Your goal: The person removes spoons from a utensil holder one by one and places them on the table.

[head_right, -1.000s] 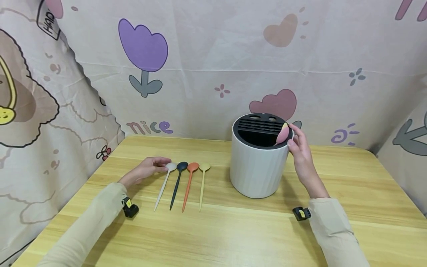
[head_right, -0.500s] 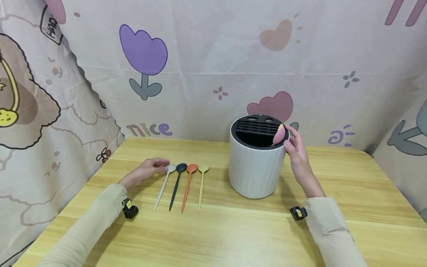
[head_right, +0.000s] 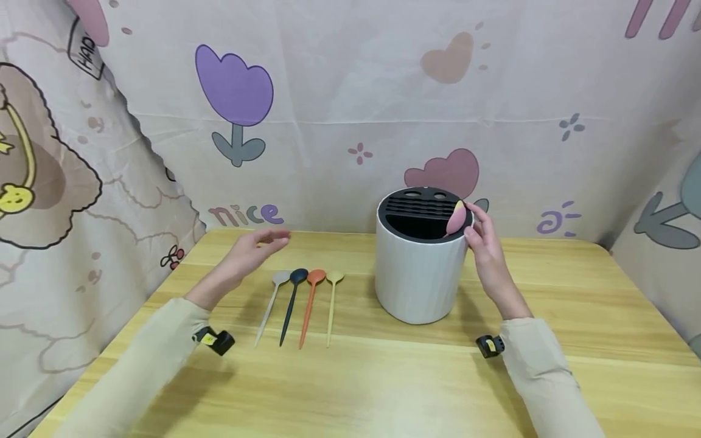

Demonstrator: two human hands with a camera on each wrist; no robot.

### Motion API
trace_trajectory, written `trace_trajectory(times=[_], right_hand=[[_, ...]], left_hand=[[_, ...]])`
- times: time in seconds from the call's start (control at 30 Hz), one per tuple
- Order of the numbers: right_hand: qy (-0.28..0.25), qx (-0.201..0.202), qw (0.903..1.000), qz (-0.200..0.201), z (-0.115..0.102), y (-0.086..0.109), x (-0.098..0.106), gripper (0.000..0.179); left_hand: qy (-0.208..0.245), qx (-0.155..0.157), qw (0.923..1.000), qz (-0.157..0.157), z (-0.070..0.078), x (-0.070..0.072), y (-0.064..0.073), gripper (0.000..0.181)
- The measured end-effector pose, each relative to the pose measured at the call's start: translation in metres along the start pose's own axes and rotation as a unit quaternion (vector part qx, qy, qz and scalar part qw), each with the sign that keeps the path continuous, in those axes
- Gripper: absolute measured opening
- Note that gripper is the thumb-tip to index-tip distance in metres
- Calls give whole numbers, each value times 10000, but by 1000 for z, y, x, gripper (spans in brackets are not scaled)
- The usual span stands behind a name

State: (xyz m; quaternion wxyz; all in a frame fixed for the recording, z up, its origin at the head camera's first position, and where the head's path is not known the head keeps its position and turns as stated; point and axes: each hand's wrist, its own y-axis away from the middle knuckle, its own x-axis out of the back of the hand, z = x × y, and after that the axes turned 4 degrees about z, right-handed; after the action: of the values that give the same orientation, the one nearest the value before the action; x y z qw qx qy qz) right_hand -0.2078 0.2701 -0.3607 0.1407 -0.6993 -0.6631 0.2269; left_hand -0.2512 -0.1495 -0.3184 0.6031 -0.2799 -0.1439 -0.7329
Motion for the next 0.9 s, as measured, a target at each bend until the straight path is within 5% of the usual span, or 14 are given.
trace_trajectory(times=[0.17,0.33,0.63,0.9], right_hand=[[-148,40,9999,-8,1,0,-1,45],[-206,131,9997,-5,2,0,0,43],[-103,88,9999,-14,1,2,0,43],[-31,115,9999,30,0,0,0,43]], left_hand=[[347,-956,9948,-115,49,-26,10,32],[760,-1560,9848,-37,77,-49,12,28],[1128,-2159,9698,136,103,-88,7,27],[1390,-2432,9597,-208,137,-118,-2,25]])
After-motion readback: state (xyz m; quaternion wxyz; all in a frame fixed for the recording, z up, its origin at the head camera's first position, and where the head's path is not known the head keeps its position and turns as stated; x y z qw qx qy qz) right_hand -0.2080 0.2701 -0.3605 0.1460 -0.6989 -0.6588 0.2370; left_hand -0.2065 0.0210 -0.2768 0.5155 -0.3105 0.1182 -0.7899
